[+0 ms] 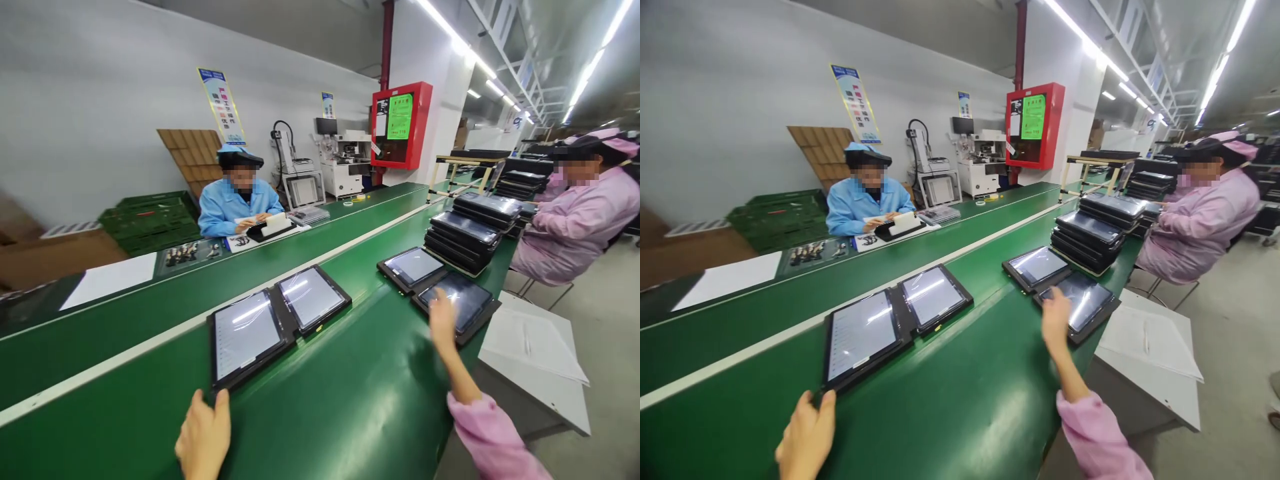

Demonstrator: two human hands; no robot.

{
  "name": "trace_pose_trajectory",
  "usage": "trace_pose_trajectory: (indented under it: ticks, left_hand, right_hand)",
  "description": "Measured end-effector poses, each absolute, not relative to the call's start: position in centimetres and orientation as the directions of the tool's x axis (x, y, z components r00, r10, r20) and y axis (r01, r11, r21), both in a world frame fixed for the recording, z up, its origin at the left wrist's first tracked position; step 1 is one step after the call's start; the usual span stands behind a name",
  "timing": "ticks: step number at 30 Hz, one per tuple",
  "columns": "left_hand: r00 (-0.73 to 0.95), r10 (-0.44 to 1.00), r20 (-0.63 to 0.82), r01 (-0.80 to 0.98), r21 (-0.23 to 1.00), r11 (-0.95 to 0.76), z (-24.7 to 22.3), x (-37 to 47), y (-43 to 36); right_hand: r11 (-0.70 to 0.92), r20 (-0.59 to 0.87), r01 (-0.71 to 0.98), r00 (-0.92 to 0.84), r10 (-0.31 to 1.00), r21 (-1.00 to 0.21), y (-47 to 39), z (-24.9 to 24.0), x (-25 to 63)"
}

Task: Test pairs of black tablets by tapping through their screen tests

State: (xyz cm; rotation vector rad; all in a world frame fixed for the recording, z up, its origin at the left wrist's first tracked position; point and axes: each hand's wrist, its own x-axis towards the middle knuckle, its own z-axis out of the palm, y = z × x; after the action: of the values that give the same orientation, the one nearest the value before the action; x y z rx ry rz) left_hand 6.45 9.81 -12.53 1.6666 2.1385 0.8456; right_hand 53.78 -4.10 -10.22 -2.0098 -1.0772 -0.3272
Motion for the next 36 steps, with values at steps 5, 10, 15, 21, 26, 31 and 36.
trace_pose_trajectory:
  ticks: [5,10,15,21,26,31,36]
  left_hand:
    - [-0.109,0.983,0.148,0.834,0.551,0.010,-13.5,6.4,10.0]
    - [-0.073,0.985,0.153,0.566,0.820,-0.085,-14.3,6.4,9.8]
    - [-0.150,0.971,0.186,0.307,0.942,-0.133,-13.5,5.4,9.6]
    - [-0.253,0.943,0.214,0.269,0.952,-0.144,-13.4,0.8,0.2]
    - [-0.424,0.893,0.151,0.475,0.877,0.077,-14.5,-2.3,-15.3]
    - [-0.540,0.841,0.033,0.772,0.417,0.480,-14.7,-3.7,-23.6]
    - [-0.385,0.918,0.094,0.891,0.297,0.344,-11.7,-2.0,-25.0]
  right_hand:
    - [-0.260,0.291,0.681,0.583,0.759,-0.685,8.6,-11.8,44.5]
    - [-0.264,0.208,0.549,0.652,0.730,-0.793,12.4,-12.1,42.7]
    - [-0.058,0.315,0.491,0.640,0.701,-0.869,9.8,-11.8,42.7]
    - [0.210,0.377,0.349,0.528,0.761,-0.913,-0.6,-14.3,39.6]
    - [0.151,0.301,0.400,0.345,0.889,-0.904,-11.3,-15.3,39.5]
    - [0.277,0.319,0.688,-0.070,0.945,-0.671,-14.2,-11.9,37.7]
    - [0.678,0.349,0.716,-0.601,0.719,-0.164,-13.3,-7.7,30.0]
